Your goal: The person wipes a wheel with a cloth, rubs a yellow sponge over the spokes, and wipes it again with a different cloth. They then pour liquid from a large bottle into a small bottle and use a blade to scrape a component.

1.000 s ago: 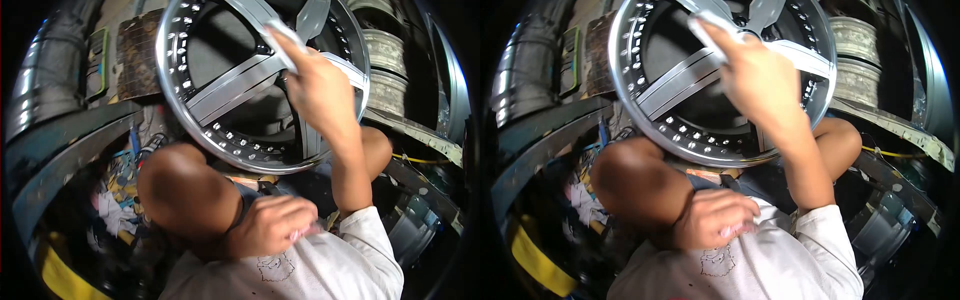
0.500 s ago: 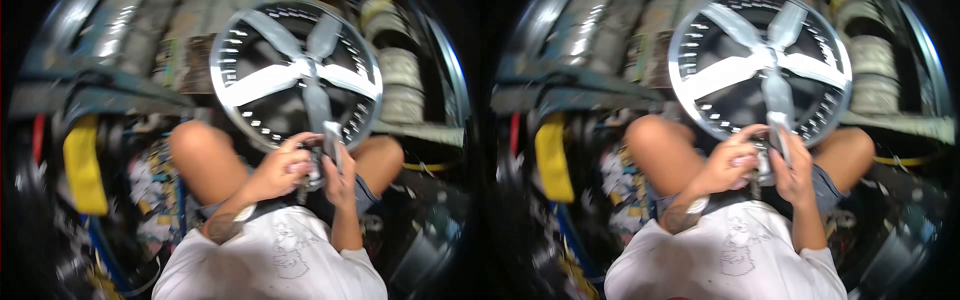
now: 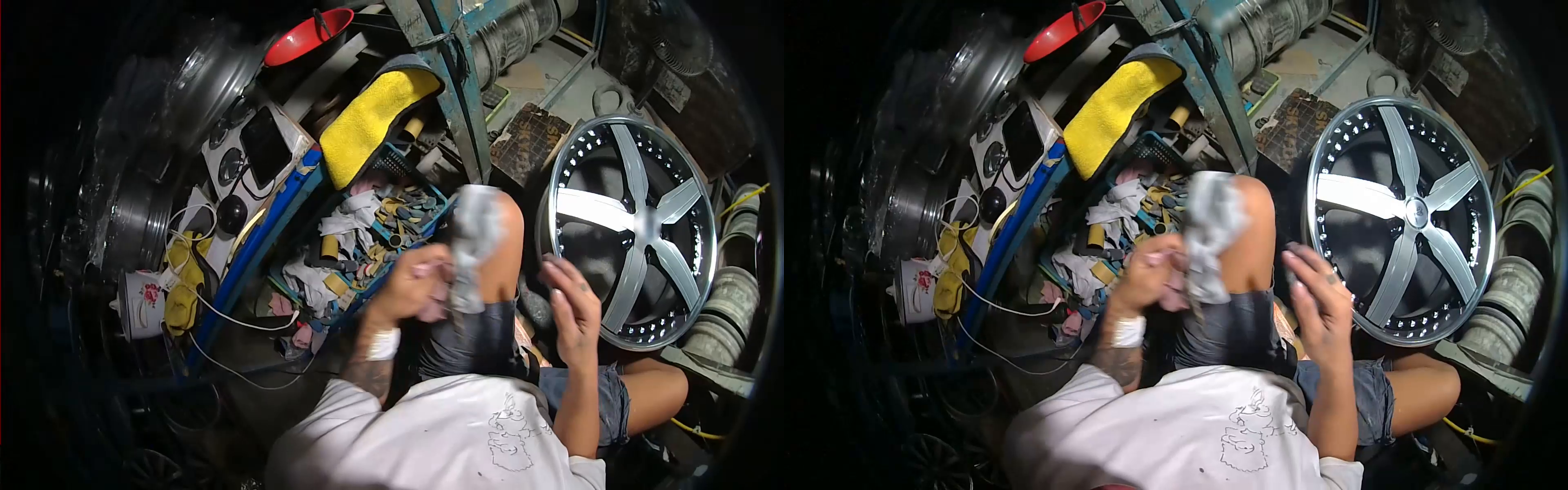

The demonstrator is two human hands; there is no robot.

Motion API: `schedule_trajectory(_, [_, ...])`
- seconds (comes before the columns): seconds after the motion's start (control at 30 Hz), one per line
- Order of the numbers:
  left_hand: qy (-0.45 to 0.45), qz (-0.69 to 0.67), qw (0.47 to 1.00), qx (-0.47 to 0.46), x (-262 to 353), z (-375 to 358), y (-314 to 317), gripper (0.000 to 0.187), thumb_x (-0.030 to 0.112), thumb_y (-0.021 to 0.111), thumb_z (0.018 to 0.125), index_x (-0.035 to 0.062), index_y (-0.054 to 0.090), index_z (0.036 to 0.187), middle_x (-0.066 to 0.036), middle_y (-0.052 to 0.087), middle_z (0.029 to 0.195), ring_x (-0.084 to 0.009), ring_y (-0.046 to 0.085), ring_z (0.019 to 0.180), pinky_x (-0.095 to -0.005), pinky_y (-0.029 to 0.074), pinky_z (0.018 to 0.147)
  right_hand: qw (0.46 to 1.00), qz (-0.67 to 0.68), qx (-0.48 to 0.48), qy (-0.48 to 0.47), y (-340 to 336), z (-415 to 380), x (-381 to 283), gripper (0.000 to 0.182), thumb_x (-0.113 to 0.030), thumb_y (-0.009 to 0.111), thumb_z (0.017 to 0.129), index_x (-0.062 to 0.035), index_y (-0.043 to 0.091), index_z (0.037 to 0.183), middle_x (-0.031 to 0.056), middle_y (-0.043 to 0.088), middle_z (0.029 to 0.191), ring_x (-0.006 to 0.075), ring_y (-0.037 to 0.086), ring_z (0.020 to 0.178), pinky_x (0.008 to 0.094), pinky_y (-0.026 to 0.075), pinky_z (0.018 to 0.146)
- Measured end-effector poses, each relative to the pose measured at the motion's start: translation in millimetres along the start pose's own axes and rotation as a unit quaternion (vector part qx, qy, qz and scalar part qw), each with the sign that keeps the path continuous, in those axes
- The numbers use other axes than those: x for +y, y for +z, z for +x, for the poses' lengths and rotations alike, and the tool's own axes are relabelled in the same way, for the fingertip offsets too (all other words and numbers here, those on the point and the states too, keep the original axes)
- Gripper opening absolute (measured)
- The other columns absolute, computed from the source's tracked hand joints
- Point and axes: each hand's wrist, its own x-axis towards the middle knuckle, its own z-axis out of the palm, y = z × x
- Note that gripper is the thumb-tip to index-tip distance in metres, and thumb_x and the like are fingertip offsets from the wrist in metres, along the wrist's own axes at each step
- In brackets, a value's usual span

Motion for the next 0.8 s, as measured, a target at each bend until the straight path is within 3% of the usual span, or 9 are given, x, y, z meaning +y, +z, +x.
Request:
schedule_trajectory(0.13, [-0.174,0.177,0.951,0.182,4.6,-37.5,-93.6,0.013,0.010,0.061,0.102,-0.0015,0.066,0.101,-0.004,0.067,0.089,-0.0108,0.062,0.084,-0.0264,0.049,0.075,0.962,0.243,-0.082,0.099,55.5,49.8,2.5,0.032,-0.013,0.060,0.104,0.0034,0.069,0.130,0.0120,0.074,0.116,0.0170,0.068,0.101,0.0284,0.053,0.089])
schedule_trajectory(0.2, [-0.005,0.417,0.874,0.249,-34.9,-52.4,-135.5,0.018,0.013,0.067,0.099,-0.0047,0.065,0.102,-0.018,0.064,0.089,-0.0152,0.062,0.082,-0.0306,0.050,0.074,0.889,0.413,-0.155,0.124,109.4,108.2,26.2,0.042,-0.025,0.063,0.106,0.0044,0.063,0.136,0.0105,0.072,0.117,0.0120,0.064,0.096,0.0254,0.052,0.085])
schedule_trajectory(0.27, [-0.054,0.395,0.871,0.287,-41.5,-71.5,-156.8,0.029,0.015,0.065,0.104,-0.0050,0.069,0.125,-0.002,0.067,0.090,-0.0091,0.058,0.079,-0.0254,0.046,0.071,0.852,0.435,-0.164,0.242,151.6,162.4,-5.4,0.053,-0.039,0.073,0.099,0.0001,0.064,0.134,0.0028,0.069,0.111,0.0072,0.061,0.086,0.0215,0.050,0.078])
schedule_trajectory(0.33, [-0.103,0.272,0.887,0.359,-62.2,-96.8,-169.6,0.030,0.014,0.063,0.105,-0.0029,0.068,0.129,-0.003,0.067,0.091,-0.0064,0.054,0.070,-0.0232,0.042,0.061,0.880,0.386,-0.158,0.226,198.7,199.9,-17.4,0.047,-0.041,0.077,0.095,-0.0028,0.069,0.122,0.0017,0.067,0.097,0.0074,0.057,0.081,0.0225,0.046,0.066])
schedule_trajectory(0.43, [-0.067,0.208,0.928,0.303,-18.5,-98.5,-119.3,0.028,0.021,0.061,0.107,-0.0030,0.069,0.118,-0.008,0.069,0.103,-0.0071,0.055,0.065,-0.0242,0.044,0.055,0.890,0.436,-0.085,0.099,221.6,212.1,-25.5,0.027,-0.032,0.075,0.095,-0.0084,0.064,0.092,0.0002,0.061,0.083,0.0053,0.054,0.078,0.0253,0.044,0.062])
schedule_trajectory(0.57, [0.046,0.094,0.972,0.208,32.4,-90.0,-85.4,0.036,0.030,0.059,0.107,0.0008,0.060,0.086,-0.021,0.055,0.135,-0.0166,0.064,0.070,-0.0267,0.055,0.057,0.859,0.511,-0.013,0.032,133.3,159.4,-40.0,0.029,-0.023,0.067,0.099,-0.0056,0.061,0.121,-0.0013,0.063,0.090,0.0074,0.057,0.071,0.0227,0.044,0.059])
schedule_trajectory(0.63, [0.095,-0.038,0.989,0.110,61.8,-61.8,-66.3,0.038,0.029,0.061,0.105,0.0029,0.054,0.079,-0.026,0.048,0.135,-0.0193,0.064,0.068,-0.0274,0.056,0.049,0.801,0.595,-0.030,0.057,87.9,133.9,-8.0,0.042,-0.021,0.058,0.102,-0.0026,0.049,0.139,0.0054,0.069,0.111,0.0132,0.067,0.092,0.0273,0.055,0.069])
schedule_trajectory(0.67, [0.110,-0.104,0.988,0.040,68.2,-42.4,-53.5,0.035,0.020,0.062,0.102,0.0017,0.057,0.073,-0.027,0.052,0.137,-0.0198,0.066,0.068,-0.0264,0.056,0.053,0.773,0.631,0.043,0.053,76.7,121.0,-25.5,0.040,-0.019,0.057,0.103,-0.0008,0.049,0.138,0.0092,0.066,0.124,0.0179,0.067,0.113,0.0306,0.054,0.097])
schedule_trajectory(0.8, [-0.164,-0.223,0.942,-0.192,59.6,33.0,13.0,0.031,0.029,0.059,0.106,0.0014,0.062,0.093,-0.019,0.068,0.107,-0.0206,0.066,0.064,-0.0285,0.052,0.052,0.772,0.631,0.076,0.027,6.7,59.8,-23.4,0.042,-0.026,0.052,0.110,-0.0015,0.046,0.144,0.0131,0.064,0.132,0.0223,0.066,0.121,0.0404,0.054,0.104])
